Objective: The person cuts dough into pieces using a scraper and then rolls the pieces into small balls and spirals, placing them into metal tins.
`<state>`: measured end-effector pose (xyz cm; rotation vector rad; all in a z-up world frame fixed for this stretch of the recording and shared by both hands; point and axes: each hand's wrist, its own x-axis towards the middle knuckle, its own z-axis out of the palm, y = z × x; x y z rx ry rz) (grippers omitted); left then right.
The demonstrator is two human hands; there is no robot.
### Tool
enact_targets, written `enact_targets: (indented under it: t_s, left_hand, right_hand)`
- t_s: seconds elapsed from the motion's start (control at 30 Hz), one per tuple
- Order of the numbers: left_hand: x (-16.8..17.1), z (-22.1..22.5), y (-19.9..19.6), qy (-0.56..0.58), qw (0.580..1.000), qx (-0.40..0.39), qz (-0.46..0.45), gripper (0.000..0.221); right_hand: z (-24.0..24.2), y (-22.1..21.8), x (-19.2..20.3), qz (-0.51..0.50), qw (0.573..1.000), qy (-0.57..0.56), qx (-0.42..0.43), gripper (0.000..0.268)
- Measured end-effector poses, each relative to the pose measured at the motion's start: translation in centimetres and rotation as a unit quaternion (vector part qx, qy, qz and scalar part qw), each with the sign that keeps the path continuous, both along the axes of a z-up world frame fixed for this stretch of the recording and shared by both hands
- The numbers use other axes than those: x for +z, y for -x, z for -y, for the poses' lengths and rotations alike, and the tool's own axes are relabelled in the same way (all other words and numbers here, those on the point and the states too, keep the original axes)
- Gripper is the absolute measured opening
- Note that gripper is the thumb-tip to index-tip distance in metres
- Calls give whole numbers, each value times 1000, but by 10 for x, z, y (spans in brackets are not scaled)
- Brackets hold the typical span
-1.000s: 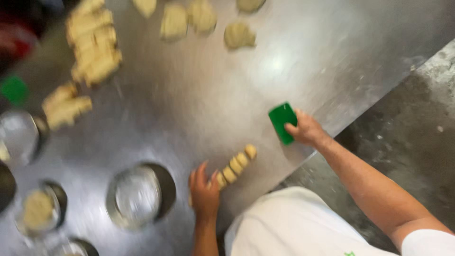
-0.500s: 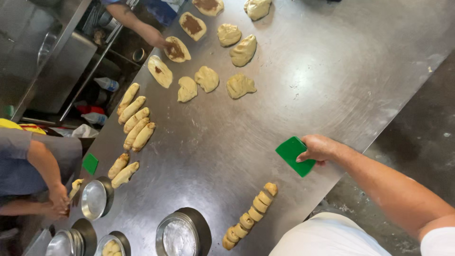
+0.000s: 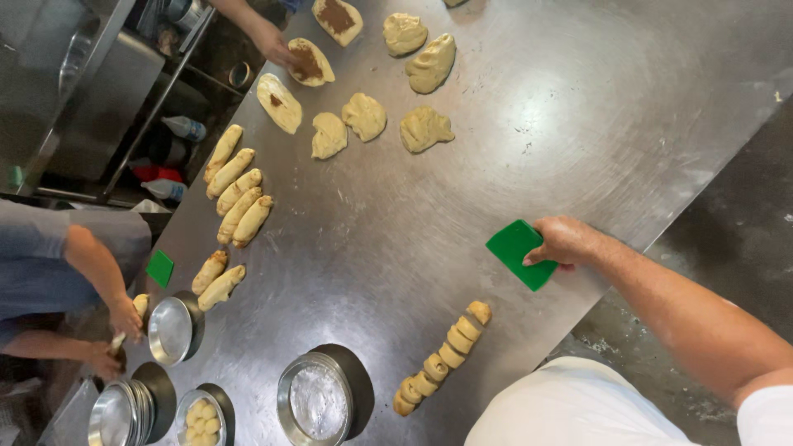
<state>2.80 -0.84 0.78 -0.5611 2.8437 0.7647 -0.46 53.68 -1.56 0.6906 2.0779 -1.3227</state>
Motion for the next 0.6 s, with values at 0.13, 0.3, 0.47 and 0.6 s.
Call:
enact_targets:
  t_s: [0.13, 0.3, 0.47, 0.6]
  left_hand:
    - [9, -6, 22, -14, 1000, -13, -5, 18]
    - [10, 13, 46, -43, 998, -45, -3, 18]
    - [28, 60, 84, -103, 981, -157, -45, 18]
    - [85, 68, 93, -190, 923, -321, -96, 19]
  right_hand:
    - [16, -3, -5, -2, 994, -104, 17, 57]
    - [42, -1, 2, 18, 958, -285, 37, 81]
    - [85, -13, 24, -95, 919, -375, -75, 44]
    - [142, -24, 34, -346, 861, -370, -49, 8]
